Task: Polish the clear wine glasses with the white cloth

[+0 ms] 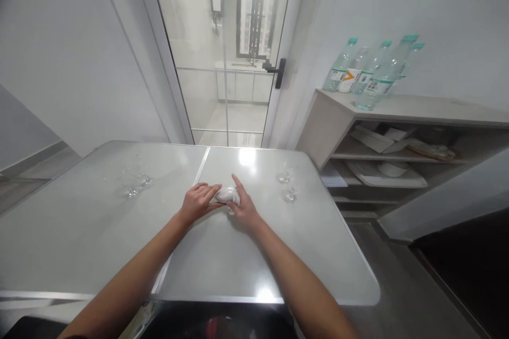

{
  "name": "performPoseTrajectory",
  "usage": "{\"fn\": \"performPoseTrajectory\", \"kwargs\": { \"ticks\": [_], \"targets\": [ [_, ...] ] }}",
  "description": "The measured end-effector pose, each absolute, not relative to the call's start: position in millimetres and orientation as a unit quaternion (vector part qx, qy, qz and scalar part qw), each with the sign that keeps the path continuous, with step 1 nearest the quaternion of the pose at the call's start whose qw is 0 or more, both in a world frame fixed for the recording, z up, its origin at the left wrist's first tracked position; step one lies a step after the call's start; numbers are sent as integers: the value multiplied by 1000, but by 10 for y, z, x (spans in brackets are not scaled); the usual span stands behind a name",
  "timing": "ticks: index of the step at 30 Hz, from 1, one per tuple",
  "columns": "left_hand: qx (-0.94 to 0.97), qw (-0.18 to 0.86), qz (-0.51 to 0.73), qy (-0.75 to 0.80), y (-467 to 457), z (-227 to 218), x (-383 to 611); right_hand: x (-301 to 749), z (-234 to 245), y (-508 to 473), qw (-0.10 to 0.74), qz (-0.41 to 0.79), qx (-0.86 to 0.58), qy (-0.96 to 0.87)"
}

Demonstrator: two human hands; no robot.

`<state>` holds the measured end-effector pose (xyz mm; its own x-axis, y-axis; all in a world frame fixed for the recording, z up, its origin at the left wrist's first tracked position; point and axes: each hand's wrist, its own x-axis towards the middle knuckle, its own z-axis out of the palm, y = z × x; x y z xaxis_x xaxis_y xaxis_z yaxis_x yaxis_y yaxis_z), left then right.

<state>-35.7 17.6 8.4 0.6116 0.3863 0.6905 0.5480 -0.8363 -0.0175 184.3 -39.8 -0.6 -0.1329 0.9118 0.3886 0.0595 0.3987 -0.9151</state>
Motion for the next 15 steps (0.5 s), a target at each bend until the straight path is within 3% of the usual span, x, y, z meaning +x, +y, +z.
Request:
{"fn": "performPoseTrajectory", "kwargs": {
  "ticks": [4, 8, 11, 15],
  "targets": [
    [-850, 38, -423, -311, 172, 87, -371, 1810, 30, -395, 619, 450, -410, -497],
    [-747, -145, -528, -377, 33, 61, -225, 1821, 12, -422, 642, 506, -409, -407],
    [-617, -308, -573, -443, -19, 26, -97, 1865, -11, -443, 596, 455, -417, -513],
    [-475, -488, -551, -482, 67, -7, -56, 1937, -10, -445, 466, 348, -387, -715]
  ]
}}
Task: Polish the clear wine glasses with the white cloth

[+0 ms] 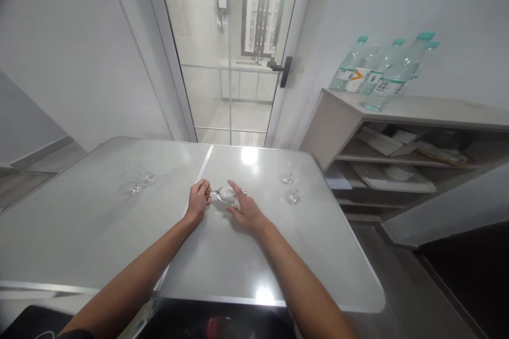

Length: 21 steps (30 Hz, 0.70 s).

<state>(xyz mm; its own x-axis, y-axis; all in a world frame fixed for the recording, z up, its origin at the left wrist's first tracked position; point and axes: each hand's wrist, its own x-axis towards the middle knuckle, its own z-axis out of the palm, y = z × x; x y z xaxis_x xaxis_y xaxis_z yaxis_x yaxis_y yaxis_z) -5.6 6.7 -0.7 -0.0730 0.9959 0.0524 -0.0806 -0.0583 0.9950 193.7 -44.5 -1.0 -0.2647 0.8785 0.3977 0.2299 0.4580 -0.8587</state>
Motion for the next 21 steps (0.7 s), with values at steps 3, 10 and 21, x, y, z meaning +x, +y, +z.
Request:
{"fn": "performPoseTrajectory", "kwargs": {
  "ticks": [3, 10, 21],
  "targets": [
    [475, 491, 540, 491, 110, 17, -121, 1967, 28, -461, 440, 369, -367, -732],
    [671, 232, 587, 390, 35, 93, -313, 1955, 92, -513, 534, 657, -283, -451],
    [502, 503, 542, 448, 132, -19, -268, 2023, 145, -525, 429, 342, -361, -754]
  ]
}}
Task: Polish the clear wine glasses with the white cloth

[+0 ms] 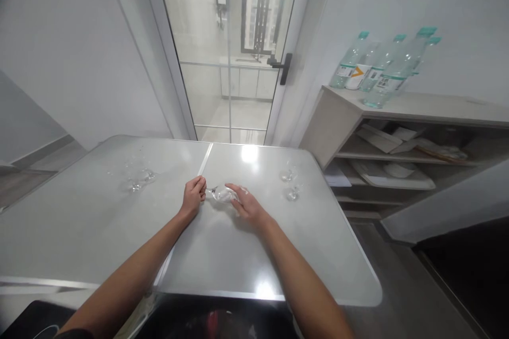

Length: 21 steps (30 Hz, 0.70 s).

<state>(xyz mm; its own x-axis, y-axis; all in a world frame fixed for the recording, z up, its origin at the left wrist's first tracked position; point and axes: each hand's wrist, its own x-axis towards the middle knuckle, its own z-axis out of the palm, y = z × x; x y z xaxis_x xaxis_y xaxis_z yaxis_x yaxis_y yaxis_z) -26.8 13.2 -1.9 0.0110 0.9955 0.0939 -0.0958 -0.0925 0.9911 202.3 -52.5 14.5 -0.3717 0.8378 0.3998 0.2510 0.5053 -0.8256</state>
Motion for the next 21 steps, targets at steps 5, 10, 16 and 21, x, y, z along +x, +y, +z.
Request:
{"fn": "performPoseTrajectory", "kwargs": {
  "ticks": [5, 10, 16, 21],
  "targets": [
    [529, 439, 555, 469, 99, -51, -240, 1947, 89, -487, 523, 442, -408, -603],
    [596, 344, 574, 444, -19, -12, -218, 1915, 143, -531, 518, 574, -382, -507],
    [512, 426, 579, 470, 59, -5, -267, 1946, 195, -547, 496, 463, -347, -647],
    [473, 500, 547, 476, 109, -70, -243, 1991, 107, -498, 520, 383, -407, -646]
  ]
}}
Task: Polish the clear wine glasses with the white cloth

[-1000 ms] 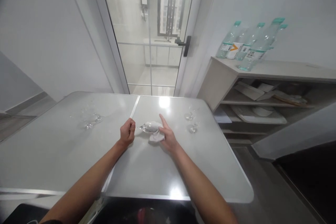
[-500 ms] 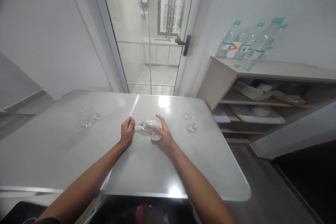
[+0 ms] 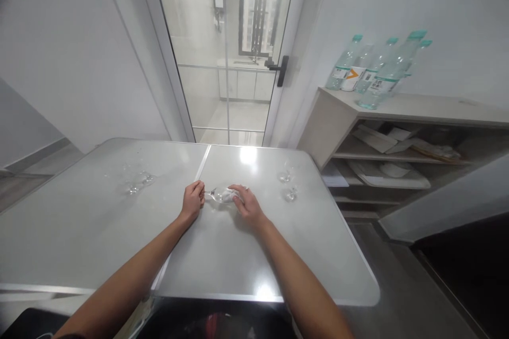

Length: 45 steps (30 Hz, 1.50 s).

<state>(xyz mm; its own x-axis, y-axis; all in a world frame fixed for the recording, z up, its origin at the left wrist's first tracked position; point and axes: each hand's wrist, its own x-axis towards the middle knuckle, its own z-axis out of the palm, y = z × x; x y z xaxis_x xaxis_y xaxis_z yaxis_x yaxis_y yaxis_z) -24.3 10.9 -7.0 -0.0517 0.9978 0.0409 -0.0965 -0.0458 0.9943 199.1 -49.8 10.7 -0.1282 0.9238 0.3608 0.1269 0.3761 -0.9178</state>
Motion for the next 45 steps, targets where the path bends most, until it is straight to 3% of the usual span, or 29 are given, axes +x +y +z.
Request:
{"fn": "performPoseTrajectory", "kwargs": {
  "ticks": [4, 8, 14, 21, 33, 40, 45],
  "targets": [
    [547, 405, 559, 473, 24, -64, -204, 1954, 105, -476, 576, 523, -401, -484],
    [602, 318, 566, 465, -37, -30, -199, 1904, 175, -521, 537, 622, -350, -450],
    [536, 401, 576, 470, 10, -24, -191, 1894, 163, -543, 585, 528, -379, -485],
    [482, 442, 606, 453, 34, 21, -208, 1969, -3, -365, 726, 484, -395, -288],
    [585, 443, 534, 420, -50, 19, -159, 1972, 121, -535, 527, 562, -339, -540],
    [537, 389, 594, 455, -103, 63, -173, 1810, 2, -419, 527, 695, -314, -376],
    [550, 380, 582, 463, -80, 54, -150, 1861, 45, -463, 564, 648, -311, -406]
  ]
}}
